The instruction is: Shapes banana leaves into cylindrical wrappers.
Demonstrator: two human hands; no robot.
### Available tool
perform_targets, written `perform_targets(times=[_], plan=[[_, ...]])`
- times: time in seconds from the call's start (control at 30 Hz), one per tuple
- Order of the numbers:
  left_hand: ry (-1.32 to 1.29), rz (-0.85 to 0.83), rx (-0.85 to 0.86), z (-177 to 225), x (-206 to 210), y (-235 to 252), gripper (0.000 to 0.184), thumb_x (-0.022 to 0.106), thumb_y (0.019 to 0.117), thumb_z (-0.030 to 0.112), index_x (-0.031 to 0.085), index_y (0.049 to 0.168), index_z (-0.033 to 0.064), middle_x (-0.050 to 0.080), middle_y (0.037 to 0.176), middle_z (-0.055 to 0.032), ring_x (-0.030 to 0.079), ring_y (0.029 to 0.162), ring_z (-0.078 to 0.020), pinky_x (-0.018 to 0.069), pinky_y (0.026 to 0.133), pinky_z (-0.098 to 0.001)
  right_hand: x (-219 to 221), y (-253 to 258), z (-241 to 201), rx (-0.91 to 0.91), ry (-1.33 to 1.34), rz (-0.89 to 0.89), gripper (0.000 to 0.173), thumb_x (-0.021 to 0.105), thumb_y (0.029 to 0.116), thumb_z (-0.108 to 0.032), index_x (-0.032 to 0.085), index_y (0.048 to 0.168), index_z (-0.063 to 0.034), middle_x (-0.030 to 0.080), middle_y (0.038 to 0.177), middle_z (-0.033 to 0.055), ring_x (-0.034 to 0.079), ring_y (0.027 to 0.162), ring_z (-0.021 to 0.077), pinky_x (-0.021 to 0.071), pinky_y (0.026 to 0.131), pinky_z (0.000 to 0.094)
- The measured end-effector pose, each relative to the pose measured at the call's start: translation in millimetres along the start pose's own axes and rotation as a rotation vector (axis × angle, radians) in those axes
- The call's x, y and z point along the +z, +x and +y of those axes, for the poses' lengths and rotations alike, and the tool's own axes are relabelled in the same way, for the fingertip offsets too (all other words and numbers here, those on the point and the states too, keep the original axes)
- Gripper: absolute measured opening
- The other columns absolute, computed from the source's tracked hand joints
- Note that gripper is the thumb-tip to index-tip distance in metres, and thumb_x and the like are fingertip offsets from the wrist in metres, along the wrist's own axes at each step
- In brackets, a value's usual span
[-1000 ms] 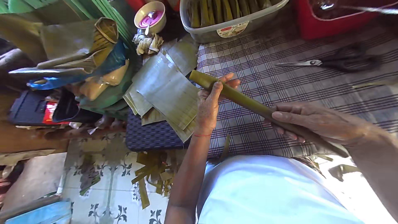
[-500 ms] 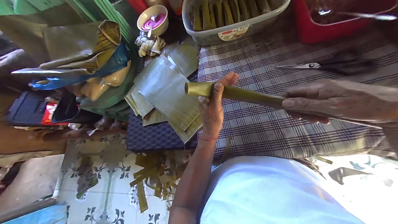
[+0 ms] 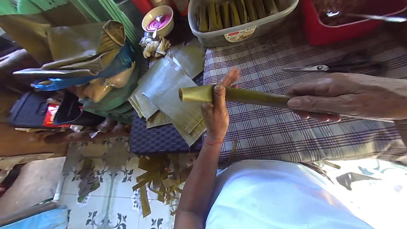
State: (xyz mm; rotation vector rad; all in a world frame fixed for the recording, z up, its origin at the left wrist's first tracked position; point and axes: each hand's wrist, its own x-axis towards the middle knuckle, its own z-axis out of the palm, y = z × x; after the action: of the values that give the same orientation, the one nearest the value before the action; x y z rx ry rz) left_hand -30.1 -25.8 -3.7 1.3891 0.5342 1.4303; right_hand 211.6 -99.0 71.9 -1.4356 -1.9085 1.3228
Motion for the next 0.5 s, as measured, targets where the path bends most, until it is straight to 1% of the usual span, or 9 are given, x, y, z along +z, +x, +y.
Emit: perform_targets(times=[0.1, 0.17, 0.23, 0.3, 0.33, 0.37, 0.4, 0.43, 0.5], plan=[[0.132, 0.006, 0.153, 1.7, -2.4, 1.8, 0.036, 0.04, 0.1117, 0.02, 0.059, 0.129, -0.0054, 0.067, 0.132, -0.0189, 0.066, 0.122, -0.0306, 0.0544, 0.105, -0.042, 1.5, -1.6, -3.9, -0.012, -0.018, 0.013, 0.034, 0.048, 0.1061, -0.043, 0.067, 0.092, -0.0187, 0.059, 0.064, -0.0061, 0.052, 0.047, 0.0032, 0.0392, 0.04, 0.0157], [0.122, -0.007, 0.192, 3.3, -3.7, 4.1, 0.034, 0.041, 0.1107, 0.014, 0.056, 0.132, -0.0076, 0.063, 0.137, -0.0209, 0.064, 0.126, -0.0323, 0.0534, 0.107, -0.0428, 1.8, -1.4, -3.4, -0.049, -0.036, 0.015, 0.035, 0.047, 0.1059, -0.045, 0.067, 0.092, -0.0195, 0.058, 0.063, -0.007, 0.052, 0.047, 0.0024, 0.0397, 0.039, 0.0157], [0.071, -0.039, 0.165, 5.4, -6.1, 4.6, 0.038, 0.041, 0.1107, 0.018, 0.051, 0.141, -0.0028, 0.056, 0.147, -0.0189, 0.059, 0.132, -0.0322, 0.0524, 0.107, -0.0433, 1.5, -0.6, -3.1, -0.084, -0.058, 0.016, 0.037, 0.046, 0.1059, -0.048, 0.067, 0.092, -0.0203, 0.058, 0.063, -0.0083, 0.051, 0.047, 0.001, 0.0396, 0.039, 0.0151], [0.011, -0.063, 0.123, 7.4, -9.3, 4.6, 0.044, 0.043, 0.1107, 0.03, 0.051, 0.145, 0.0036, 0.05, 0.153, -0.0148, 0.055, 0.137, -0.0301, 0.0515, 0.108, -0.043, 1.6, -1.0, -4.1, -0.093, -0.073, 0.025, 0.036, 0.047, 0.1058, -0.047, 0.069, 0.094, -0.0208, 0.058, 0.064, -0.0096, 0.05, 0.048, -0.0005, 0.0393, 0.04, 0.0144], [0.007, -0.06, 0.113, 8.3, -9.9, 4.8, 0.049, 0.039, 0.111, 0.037, 0.052, 0.144, 0.0031, 0.052, 0.152, -0.0149, 0.055, 0.136, -0.0298, 0.0514, 0.108, -0.0429, 1.7, -1.1, -3.8, -0.101, -0.072, 0.028, 0.036, 0.048, 0.1058, -0.047, 0.069, 0.095, -0.0204, 0.058, 0.065, -0.0096, 0.05, 0.048, -0.0007, 0.0393, 0.04, 0.0143], [0.006, -0.044, 0.116, 9.0, -9.4, 5.2, 0.053, 0.036, 0.1111, 0.041, 0.056, 0.141, 0.0014, 0.056, 0.148, -0.0164, 0.057, 0.134, -0.0307, 0.0521, 0.107, -0.0432, 1.5, -1.0, -2.9, -0.111, -0.075, 0.028, 0.036, 0.048, 0.1056, -0.047, 0.07, 0.096, -0.0202, 0.059, 0.065, -0.0096, 0.051, 0.048, -0.0003, 0.04, 0.04, 0.0143], [0.012, -0.034, 0.125, 9.6, -9.0, 5.1, 0.053, 0.033, 0.1114, 0.041, 0.059, 0.134, 0.0012, 0.058, 0.145, -0.0174, 0.058, 0.133, -0.0317, 0.0521, 0.107, -0.0435, 1.2, -0.8, -2.3, -0.12, -0.088, 0.024, 0.036, 0.048, 0.1056, -0.048, 0.069, 0.096, -0.0205, 0.06, 0.066, -0.0097, 0.053, 0.049, 0.0001, 0.0412, 0.04, 0.0144], [0.01, -0.027, 0.135, 9.9, -9.0, 4.7, 0.053, 0.033, 0.1115, 0.041, 0.06, 0.131, 0.0003, 0.06, 0.143, -0.0183, 0.059, 0.132, -0.0327, 0.0521, 0.107, -0.0438, 1.0, -0.7, -2.2, -0.123, -0.098, 0.024, 0.037, 0.047, 0.1054, -0.049, 0.069, 0.096, -0.0208, 0.061, 0.066, -0.0098, 0.053, 0.049, 0.0003, 0.0415, 0.04, 0.0147], [-0.006, -0.019, 0.152, 10.2, -9.7, 4.4, 0.048, 0.036, 0.1116, 0.038, 0.06, 0.129, -0.0001, 0.061, 0.141, -0.02, 0.059, 0.132, -0.0346, 0.0511, 0.109, -0.0454, 1.0, -0.5, -2.2, -0.132, -0.11, 0.033, 0.038, 0.048, 0.1049, -0.05, 0.07, 0.096, -0.0212, 0.061, 0.066, -0.0098, 0.054, 0.049, 0.0005, 0.042, 0.04, 0.0152]])
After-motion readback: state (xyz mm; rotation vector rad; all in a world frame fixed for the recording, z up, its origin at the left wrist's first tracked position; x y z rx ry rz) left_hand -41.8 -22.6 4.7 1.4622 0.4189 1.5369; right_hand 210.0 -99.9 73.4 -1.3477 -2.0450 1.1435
